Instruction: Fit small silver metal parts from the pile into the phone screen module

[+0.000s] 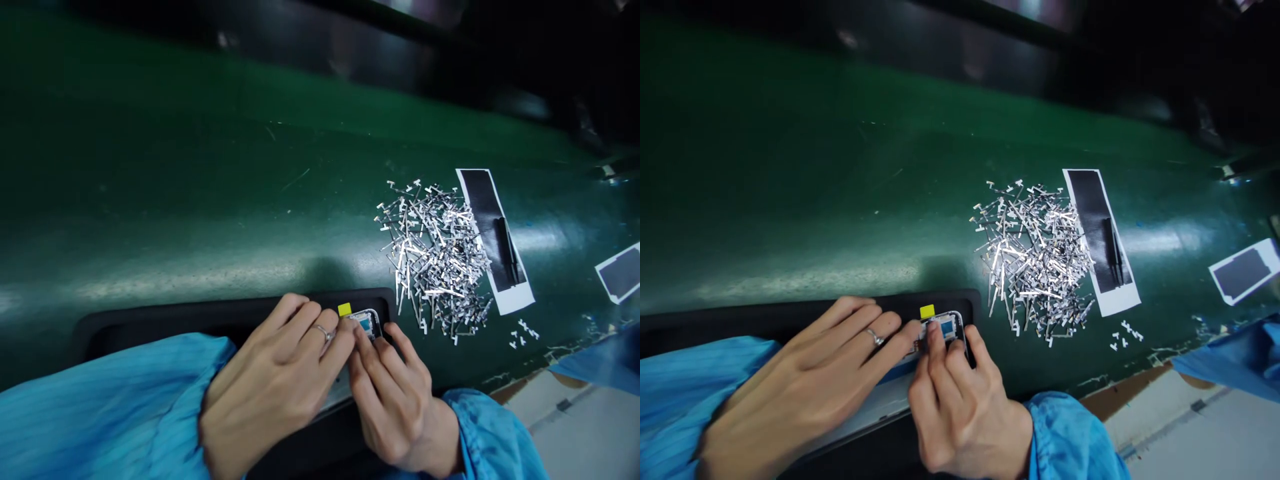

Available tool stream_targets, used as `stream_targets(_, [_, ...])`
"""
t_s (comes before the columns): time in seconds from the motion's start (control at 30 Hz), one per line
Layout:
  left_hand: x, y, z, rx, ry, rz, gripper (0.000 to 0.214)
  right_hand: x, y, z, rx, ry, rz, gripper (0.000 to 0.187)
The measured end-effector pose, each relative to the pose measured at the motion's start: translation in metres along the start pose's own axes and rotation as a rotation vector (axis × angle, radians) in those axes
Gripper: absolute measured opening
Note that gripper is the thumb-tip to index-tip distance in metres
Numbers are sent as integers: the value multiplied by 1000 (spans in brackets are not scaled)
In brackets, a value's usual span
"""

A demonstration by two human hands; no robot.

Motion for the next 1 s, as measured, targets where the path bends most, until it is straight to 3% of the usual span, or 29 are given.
stream_targets(0.13, [3, -1, 7, -53, -22, 94, 30, 0, 0, 0, -31, 10, -14, 30])
stream_targets(0.3, [17, 15, 14, 102, -237, 261, 27, 0, -3, 1, -71, 9, -47, 27])
stream_targets(0.43, [21, 21, 15, 155, -311, 337, 30, 1, 1, 0, 20, -15, 4, 29])
stream_targets(0.67, [27, 13, 12, 125, -251, 320, 28, 3, 7, -4, 110, -29, 100, 29])
stream_targets(0.9, [35, 17, 10, 261, -171, 196, 34, 3, 5, -2, 90, -32, 102, 26])
stream_targets(1.0, [39, 20, 6, 298, -130, 127, 23, 2, 6, -1, 87, -23, 70, 26])
Point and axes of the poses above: each hand's wrist, its own z-axis away from the middle knuckle, its own y-axis out of the palm, x = y × z, the point moved 8 cm from there along -z, towards the middle knuckle, and after that the axes turned 11 degrees about -z, right-handed, at the moved point
